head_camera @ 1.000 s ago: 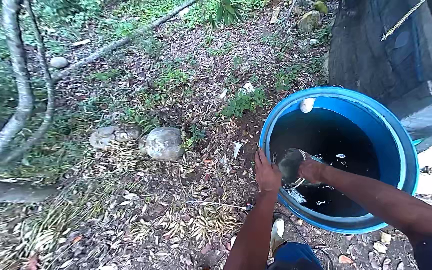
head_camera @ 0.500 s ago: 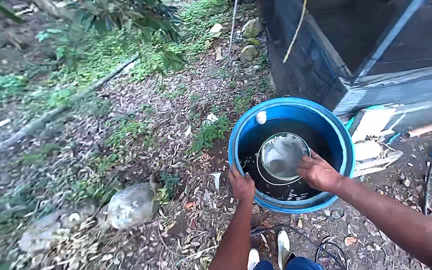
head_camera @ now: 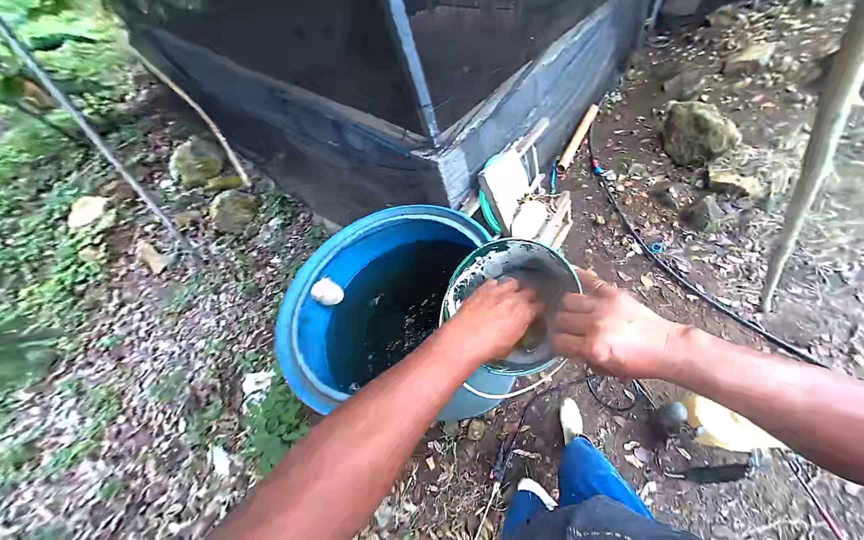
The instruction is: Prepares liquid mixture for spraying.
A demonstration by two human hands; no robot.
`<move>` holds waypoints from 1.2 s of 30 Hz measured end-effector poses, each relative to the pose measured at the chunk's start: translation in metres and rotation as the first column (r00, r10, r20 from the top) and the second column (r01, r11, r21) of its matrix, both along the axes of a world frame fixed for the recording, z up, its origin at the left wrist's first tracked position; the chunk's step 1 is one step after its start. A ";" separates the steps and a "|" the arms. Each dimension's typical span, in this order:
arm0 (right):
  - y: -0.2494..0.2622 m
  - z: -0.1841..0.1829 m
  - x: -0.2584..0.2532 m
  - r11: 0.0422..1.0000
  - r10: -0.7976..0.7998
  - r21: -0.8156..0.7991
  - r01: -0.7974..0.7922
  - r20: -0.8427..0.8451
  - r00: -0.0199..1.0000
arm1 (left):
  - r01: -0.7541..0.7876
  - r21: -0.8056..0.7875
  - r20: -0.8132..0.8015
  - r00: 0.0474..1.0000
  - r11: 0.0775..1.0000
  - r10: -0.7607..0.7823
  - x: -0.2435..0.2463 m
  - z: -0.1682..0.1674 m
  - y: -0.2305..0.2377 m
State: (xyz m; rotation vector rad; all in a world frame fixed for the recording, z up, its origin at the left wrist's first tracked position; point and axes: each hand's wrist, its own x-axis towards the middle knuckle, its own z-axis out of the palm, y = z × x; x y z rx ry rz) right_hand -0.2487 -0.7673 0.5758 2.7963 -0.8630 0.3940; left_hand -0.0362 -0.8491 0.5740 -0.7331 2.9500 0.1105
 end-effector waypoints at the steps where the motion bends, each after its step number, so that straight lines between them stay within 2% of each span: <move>1: 0.016 -0.009 -0.011 0.998 -0.051 0.025 0.051 0.003 0.999 | 0.078 0.045 0.109 0.991 0.996 -0.082 -0.023 -0.024 -0.001; 2: 0.032 -0.021 -0.023 0.993 -0.103 0.063 0.102 0.005 0.995 | 0.123 0.104 0.207 0.968 0.987 -0.142 -0.047 -0.046 0.002; 4: 0.066 -0.052 -0.048 0.967 -0.204 0.160 0.200 0.011 0.979 | 0.109 0.227 0.333 0.925 0.968 -0.182 -0.094 -0.082 0.021; 6: 0.099 -0.088 -0.075 0.926 -0.307 0.242 0.291 0.030 0.951 | -0.008 0.274 0.439 0.891 0.962 -0.118 -0.138 -0.112 0.046; 9: 0.146 -0.142 -0.109 0.843 -0.466 0.339 0.418 0.070 0.882 | -0.196 0.238 0.593 0.805 0.951 0.017 -0.202 -0.153 0.089; 11: 0.176 -0.174 -0.127 0.789 -0.544 0.393 0.473 0.088 0.834 | -0.122 0.275 0.568 0.821 0.954 -0.059 -0.233 -0.189 0.114; 13: 0.203 -0.200 -0.152 0.730 -0.617 0.425 0.535 0.073 0.783 | 0.029 0.378 0.461 0.861 0.925 -0.215 -0.267 -0.218 0.126; 15: 0.236 -0.221 -0.172 0.651 -0.690 0.483 0.586 0.055 0.722 | 0.056 0.475 0.441 0.848 0.878 -0.293 -0.298 -0.226 0.138; 19: 0.289 -0.252 -0.200 0.504 -0.804 0.556 0.661 0.022 0.594 | -0.194 0.566 0.607 0.756 0.801 -0.245 -0.359 -0.224 0.161; 22: 0.309 -0.271 -0.212 0.392 -0.867 0.591 0.705 -0.018 0.497 | -0.230 0.578 0.651 0.709 0.783 -0.273 -0.401 -0.238 0.171; 24: 0.321 -0.281 -0.220 0.313 -0.905 0.613 0.726 -0.040 0.424 | -0.230 0.599 0.629 0.728 0.767 -0.273 -0.427 -0.245 0.172; 26: 0.331 -0.291 -0.227 0.235 -0.933 0.635 0.736 -0.064 0.353 | -0.223 0.650 0.549 0.798 0.726 -0.247 -0.444 -0.244 0.169; 29: 0.338 -0.306 -0.238 0.131 -0.964 0.675 0.726 -0.086 0.253 | -0.192 0.796 0.346 0.922 0.574 -0.172 -0.457 -0.247 0.155; 32: 0.335 -0.313 -0.253 0.013 -0.978 0.740 0.672 -0.130 0.162 | -0.105 0.910 0.165 0.979 0.402 -0.117 -0.458 -0.248 0.137; 34: 0.331 -0.313 -0.266 -0.065 -0.979 0.767 0.638 -0.173 0.108 | -0.055 0.922 0.090 0.993 0.383 -0.074 -0.451 -0.251 0.125; 36: 0.330 -0.315 -0.282 -0.144 -0.966 0.777 0.612 -0.245 0.083 | -0.044 0.911 0.041 0.999 0.411 0.016 -0.438 -0.258 0.111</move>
